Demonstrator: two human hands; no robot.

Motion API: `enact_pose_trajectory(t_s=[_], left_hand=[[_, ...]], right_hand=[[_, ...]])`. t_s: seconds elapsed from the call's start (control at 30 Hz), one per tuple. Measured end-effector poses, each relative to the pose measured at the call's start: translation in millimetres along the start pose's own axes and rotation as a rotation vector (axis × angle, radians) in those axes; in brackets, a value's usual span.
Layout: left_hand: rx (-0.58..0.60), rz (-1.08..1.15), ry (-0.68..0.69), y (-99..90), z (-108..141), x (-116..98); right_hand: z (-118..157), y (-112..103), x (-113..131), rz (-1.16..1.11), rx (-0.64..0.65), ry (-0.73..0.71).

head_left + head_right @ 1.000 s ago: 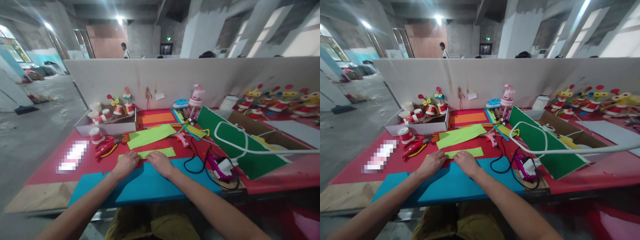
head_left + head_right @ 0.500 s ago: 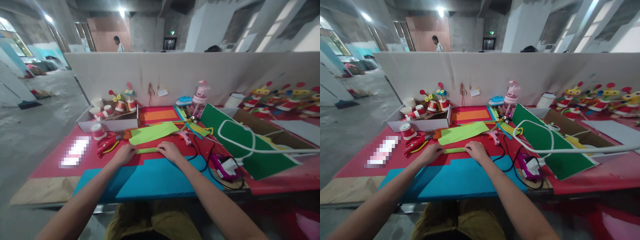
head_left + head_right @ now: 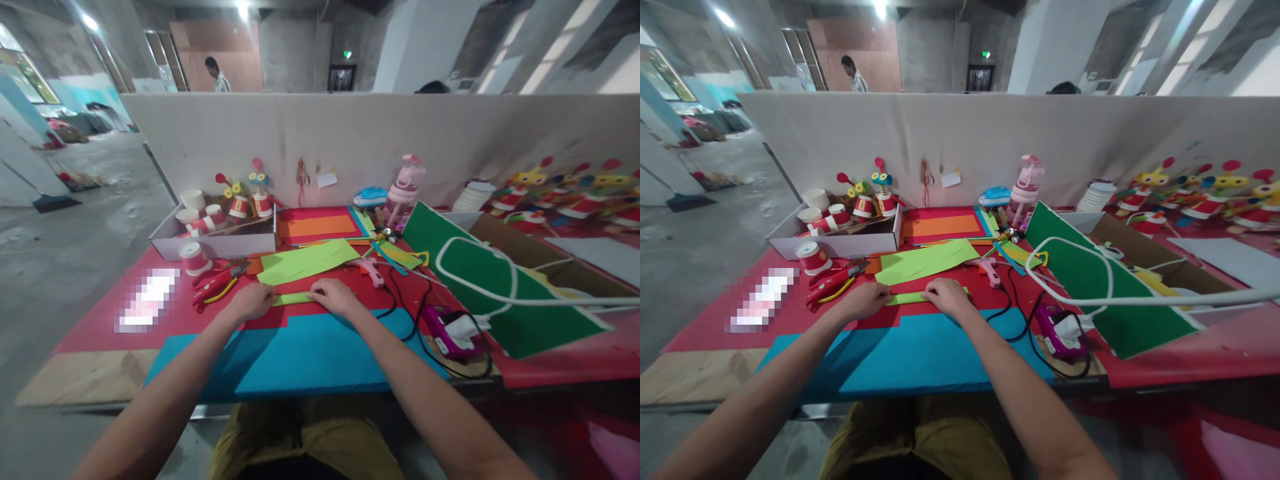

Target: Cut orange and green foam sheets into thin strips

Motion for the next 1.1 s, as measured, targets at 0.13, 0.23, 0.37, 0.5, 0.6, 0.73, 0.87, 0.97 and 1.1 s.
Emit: enact_pose_trajectory(t_s=[0.13,0.23,0.37,0.5,0.6,0.73,0.87,0.97,1.1], left_hand=[[0.008,-0.04,-0.026,-2.3,1.0,-2.1],[0.033,-0.102,-0.059,-4.3,2.6,-5.9],[0.096,-0.202,-0.1,-3.1,2.4,-11.2],[0.13,-0.235,-0.092,-1.6,0.4,-16.8],[0.149,-0.249,-0.089,-0.6,-0.8,-18.1],[0.168,-0.256,-0.09,0.3,-2.3,-18.4],[0.178,-0.258,-0.111,1.8,-4.5,-16.2],[0.185,-0.257,-0.111,3.1,-5.2,-15.5],[0.191,-0.253,-0.093,3.9,-4.5,-15.9]], right_hand=[[-4.7,2.2,-2.6,0.097,0.048,0.085],[-8.8,4.2,3.0,0.225,0.099,0.111],[-13.4,10.4,10.9,0.346,0.191,0.097],[-14.2,12.6,12.9,0.408,0.238,0.082],[-13.4,12.0,13.0,0.422,0.25,0.079],[-13.7,13.0,12.7,0.425,0.26,0.071],[-15.8,14.5,10.4,0.423,0.251,0.073],[-16.8,14.8,9.8,0.414,0.249,0.072],[-16.0,13.2,9.0,0.394,0.266,0.085]])
Point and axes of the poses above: each hand's wrist, its own z-axis away from the middle knuckle, its own y-axis out of the palm, x = y × z, the point moved 10 cm from there along -z, towards the middle knuckle, and after that the axes turned 7 degrees about -y, right-handed, at the moved point
